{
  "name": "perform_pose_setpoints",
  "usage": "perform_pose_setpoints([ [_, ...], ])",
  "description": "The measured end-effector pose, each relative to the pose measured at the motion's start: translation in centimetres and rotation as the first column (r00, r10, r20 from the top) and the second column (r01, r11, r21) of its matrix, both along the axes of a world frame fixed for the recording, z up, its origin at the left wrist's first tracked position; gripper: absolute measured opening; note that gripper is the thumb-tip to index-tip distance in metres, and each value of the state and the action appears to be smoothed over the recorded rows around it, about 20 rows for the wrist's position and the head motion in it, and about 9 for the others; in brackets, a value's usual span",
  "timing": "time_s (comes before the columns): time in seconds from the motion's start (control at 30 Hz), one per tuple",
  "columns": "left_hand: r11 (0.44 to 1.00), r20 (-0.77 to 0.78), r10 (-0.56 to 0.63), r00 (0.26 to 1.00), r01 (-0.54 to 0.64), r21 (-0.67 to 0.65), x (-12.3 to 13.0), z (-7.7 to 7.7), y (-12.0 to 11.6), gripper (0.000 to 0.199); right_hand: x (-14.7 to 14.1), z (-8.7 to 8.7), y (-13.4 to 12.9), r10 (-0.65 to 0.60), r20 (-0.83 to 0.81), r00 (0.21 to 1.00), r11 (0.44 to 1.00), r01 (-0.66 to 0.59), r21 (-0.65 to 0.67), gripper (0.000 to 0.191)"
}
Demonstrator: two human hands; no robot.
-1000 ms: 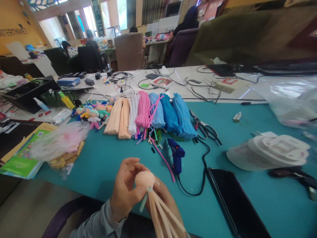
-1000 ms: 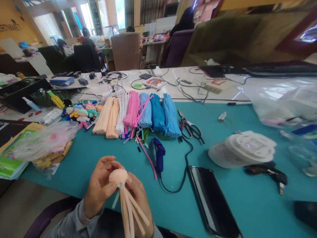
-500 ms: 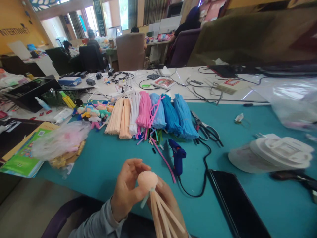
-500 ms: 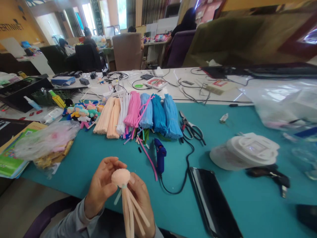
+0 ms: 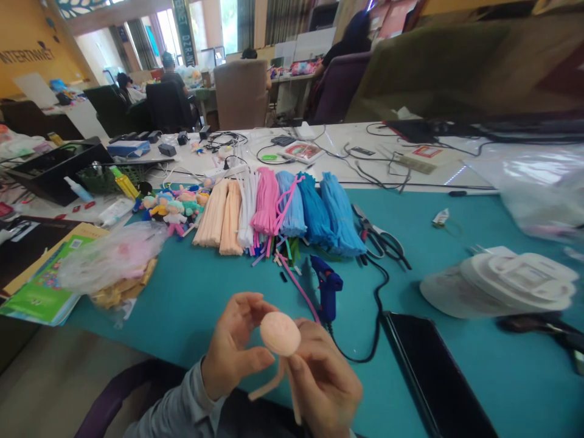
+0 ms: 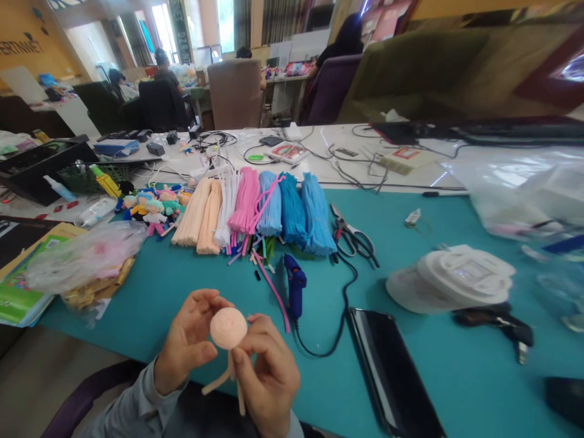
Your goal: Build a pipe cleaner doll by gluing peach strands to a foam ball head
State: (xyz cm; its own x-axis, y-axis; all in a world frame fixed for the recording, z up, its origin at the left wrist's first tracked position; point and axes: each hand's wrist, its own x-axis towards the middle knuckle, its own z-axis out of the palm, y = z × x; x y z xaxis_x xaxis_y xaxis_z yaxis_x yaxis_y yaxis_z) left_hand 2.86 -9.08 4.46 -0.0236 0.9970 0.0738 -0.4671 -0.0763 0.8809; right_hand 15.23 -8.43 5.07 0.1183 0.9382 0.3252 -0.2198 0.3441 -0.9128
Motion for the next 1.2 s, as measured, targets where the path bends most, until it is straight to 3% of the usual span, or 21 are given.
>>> perform_pose_setpoints([
  [0.1,1.000,-0.016,0.010,1.000,-0.010,-0.020,0.2,0.1,-0.2,0.059,0.4,0.0,0.1,-0.042,0.110,0.993,0.989,0.026,0.142,0.011],
  [0.2,1.000,-0.011,0.010,1.000,-0.010,-0.022,0.3,0.1,-0.3,0.056,0.7,-0.3,0.2,-0.083,0.186,0.979,0.966,0.033,0.255,0.022],
  [0.33,1.000,-0.016,-0.008,1.000,0.008,0.001,0.4,0.0,-0.3,0.057,0.6,-0.6,0.1,-0.128,0.205,0.970,0.945,0.056,0.322,0.031],
  [0.47,0.999,-0.020,-0.032,0.999,0.032,0.026,0.2,0.0,-0.4,0.059,0.4,-0.5,-0.1,-0.075,0.101,0.992,0.979,0.054,0.198,0.018],
  [0.57,0.997,-0.012,-0.057,0.998,0.057,0.042,0.0,0.1,-0.4,0.055,0.4,-0.5,-0.1,0.030,-0.126,0.992,0.997,-0.038,-0.064,0.014],
  [0.63,0.999,-0.021,-0.039,0.999,0.040,0.035,0.0,0.1,-0.3,0.051,0.5,-0.7,-0.1,0.104,-0.353,0.930,0.937,-0.210,-0.278,0.016],
  [0.7,1.000,-0.032,-0.008,0.999,0.008,0.017,0.1,0.0,-0.2,0.046,0.5,-1.2,0.2,0.119,-0.555,0.823,0.820,-0.397,-0.413,0.014],
  [0.83,0.996,-0.032,0.060,0.998,-0.063,-0.068,0.1,-0.2,-0.1,0.037,0.1,-1.7,1.0,0.032,-0.773,0.634,0.651,-0.600,-0.465,0.013],
  [0.9,0.990,-0.039,0.086,0.996,-0.090,-0.107,0.0,-0.3,-0.1,0.034,-0.3,-1.6,1.2,-0.065,-0.872,0.486,0.592,-0.685,-0.426,0.012],
  [1.0,0.985,-0.057,0.108,0.993,-0.115,-0.129,0.0,-0.2,0.0,0.031,-0.6,-1.0,1.4,-0.168,-0.936,0.310,0.577,-0.738,-0.349,0.019],
  [1.2,0.976,-0.037,0.133,0.990,-0.138,-0.168,0.1,0.1,0.2,0.029,-0.6,-0.6,1.5,-0.169,-0.946,0.276,0.594,-0.737,-0.322,0.022],
])
